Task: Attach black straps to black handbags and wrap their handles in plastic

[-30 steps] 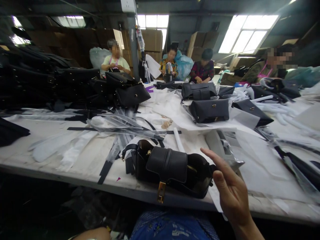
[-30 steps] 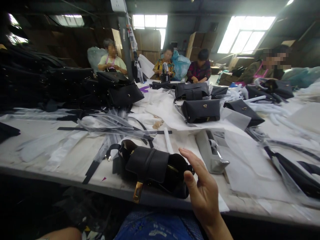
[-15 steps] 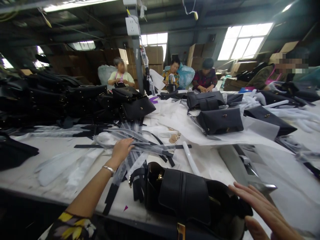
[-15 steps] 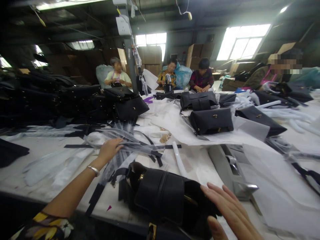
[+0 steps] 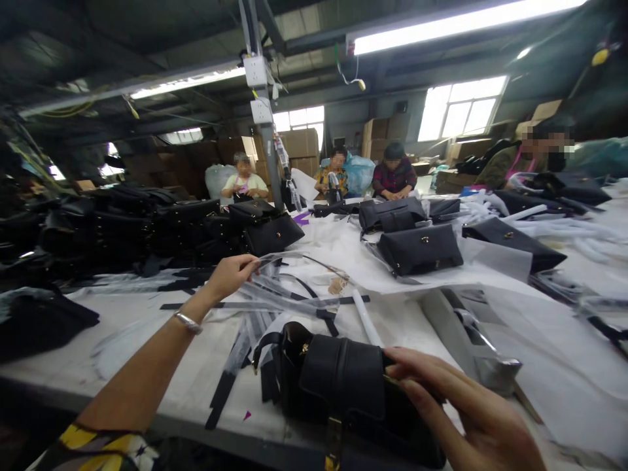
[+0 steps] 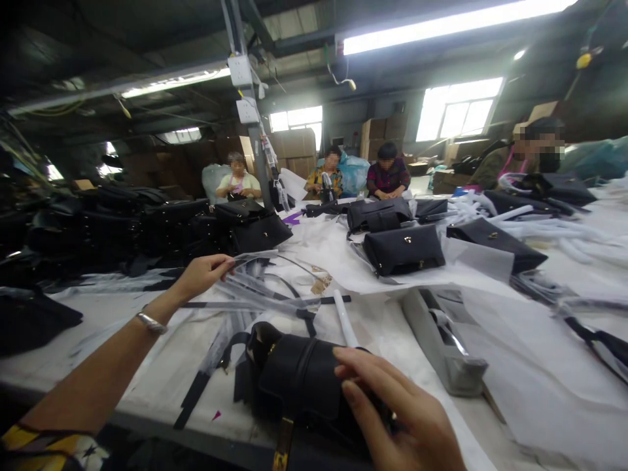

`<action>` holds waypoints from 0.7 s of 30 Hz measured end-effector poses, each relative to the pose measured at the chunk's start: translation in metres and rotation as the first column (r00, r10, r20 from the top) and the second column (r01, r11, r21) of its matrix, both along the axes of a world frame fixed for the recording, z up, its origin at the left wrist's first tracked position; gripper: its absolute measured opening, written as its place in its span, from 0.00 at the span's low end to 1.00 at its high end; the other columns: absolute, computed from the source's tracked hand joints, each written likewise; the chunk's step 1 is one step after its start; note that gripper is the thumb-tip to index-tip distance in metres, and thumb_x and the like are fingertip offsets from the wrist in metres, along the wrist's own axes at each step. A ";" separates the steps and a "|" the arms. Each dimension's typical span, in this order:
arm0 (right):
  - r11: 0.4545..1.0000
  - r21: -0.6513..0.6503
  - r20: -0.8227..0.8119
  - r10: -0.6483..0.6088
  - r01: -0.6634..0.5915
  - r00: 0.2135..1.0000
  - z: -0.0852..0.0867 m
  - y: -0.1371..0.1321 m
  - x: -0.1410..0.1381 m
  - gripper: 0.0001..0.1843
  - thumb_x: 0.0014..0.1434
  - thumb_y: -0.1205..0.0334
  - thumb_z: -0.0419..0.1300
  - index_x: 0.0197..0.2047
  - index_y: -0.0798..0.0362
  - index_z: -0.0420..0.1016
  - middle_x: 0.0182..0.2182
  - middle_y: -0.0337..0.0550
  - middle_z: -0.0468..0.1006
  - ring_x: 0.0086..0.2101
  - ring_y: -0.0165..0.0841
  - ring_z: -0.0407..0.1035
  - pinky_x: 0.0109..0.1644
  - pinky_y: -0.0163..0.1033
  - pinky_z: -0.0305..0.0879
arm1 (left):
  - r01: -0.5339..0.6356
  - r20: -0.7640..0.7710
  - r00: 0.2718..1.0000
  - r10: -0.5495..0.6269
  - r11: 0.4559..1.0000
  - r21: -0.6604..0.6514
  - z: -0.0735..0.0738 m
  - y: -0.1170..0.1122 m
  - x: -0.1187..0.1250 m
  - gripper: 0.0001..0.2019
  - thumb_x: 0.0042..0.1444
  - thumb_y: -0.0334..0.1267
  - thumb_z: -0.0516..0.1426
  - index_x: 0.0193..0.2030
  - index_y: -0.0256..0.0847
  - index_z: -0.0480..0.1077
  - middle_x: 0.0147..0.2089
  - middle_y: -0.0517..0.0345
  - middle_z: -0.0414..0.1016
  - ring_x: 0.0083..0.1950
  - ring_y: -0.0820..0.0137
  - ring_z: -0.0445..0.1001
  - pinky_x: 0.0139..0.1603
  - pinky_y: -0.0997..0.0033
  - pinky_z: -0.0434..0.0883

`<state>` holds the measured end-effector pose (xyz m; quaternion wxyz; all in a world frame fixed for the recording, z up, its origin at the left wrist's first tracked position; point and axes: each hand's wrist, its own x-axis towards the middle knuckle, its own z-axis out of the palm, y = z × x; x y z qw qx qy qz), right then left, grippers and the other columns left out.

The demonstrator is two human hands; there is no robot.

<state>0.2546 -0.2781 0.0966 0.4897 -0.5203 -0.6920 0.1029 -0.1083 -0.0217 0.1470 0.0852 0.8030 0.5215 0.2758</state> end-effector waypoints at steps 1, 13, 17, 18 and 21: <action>0.995 -0.064 -0.045 0.068 -0.071 0.997 0.010 0.010 -0.004 0.15 0.63 0.59 0.60 0.53 0.43 0.78 0.45 0.40 0.83 0.43 0.35 0.78 0.50 0.35 0.74 | 0.015 0.018 1.000 -0.015 1.000 -0.001 0.015 -0.012 0.008 0.22 0.61 0.54 0.51 0.32 0.39 0.76 0.23 0.60 0.74 0.26 0.70 0.71 0.32 0.74 0.65; 0.735 -0.023 -0.925 0.242 -0.678 0.293 0.056 0.113 -0.023 0.19 0.51 0.52 0.72 0.41 0.56 0.79 0.39 0.44 0.79 0.30 0.25 0.71 0.30 0.26 0.68 | 0.261 0.319 0.939 -0.129 0.870 -0.417 0.067 -0.141 0.090 0.21 0.58 0.55 0.57 0.32 0.36 0.73 0.31 0.58 0.76 0.24 0.77 0.62 0.24 0.78 0.58; 0.764 0.007 -0.974 0.150 -0.645 0.168 0.054 0.116 -0.009 0.15 0.51 0.56 0.73 0.38 0.57 0.81 0.31 0.41 0.78 0.25 0.22 0.68 0.26 0.23 0.67 | 0.345 0.321 0.926 -0.201 0.796 -0.497 0.068 -0.166 0.094 0.19 0.60 0.53 0.57 0.35 0.36 0.75 0.31 0.59 0.75 0.28 0.75 0.66 0.28 0.77 0.62; 0.770 0.005 -0.974 0.147 -0.638 0.170 0.051 0.116 -0.005 0.14 0.52 0.57 0.72 0.39 0.57 0.82 0.31 0.41 0.78 0.25 0.22 0.68 0.27 0.23 0.68 | 0.369 0.328 0.919 -0.221 0.775 -0.512 0.069 -0.171 0.094 0.18 0.60 0.52 0.58 0.36 0.37 0.75 0.32 0.59 0.75 0.29 0.74 0.68 0.30 0.77 0.64; 0.796 0.008 -0.977 0.136 -0.605 0.166 0.045 0.115 0.008 0.12 0.55 0.57 0.70 0.39 0.56 0.82 0.34 0.42 0.80 0.25 0.22 0.69 0.28 0.23 0.69 | 0.407 0.354 0.904 -0.239 0.734 -0.544 0.069 -0.176 0.088 0.16 0.58 0.50 0.60 0.41 0.37 0.76 0.36 0.57 0.77 0.33 0.71 0.71 0.35 0.75 0.68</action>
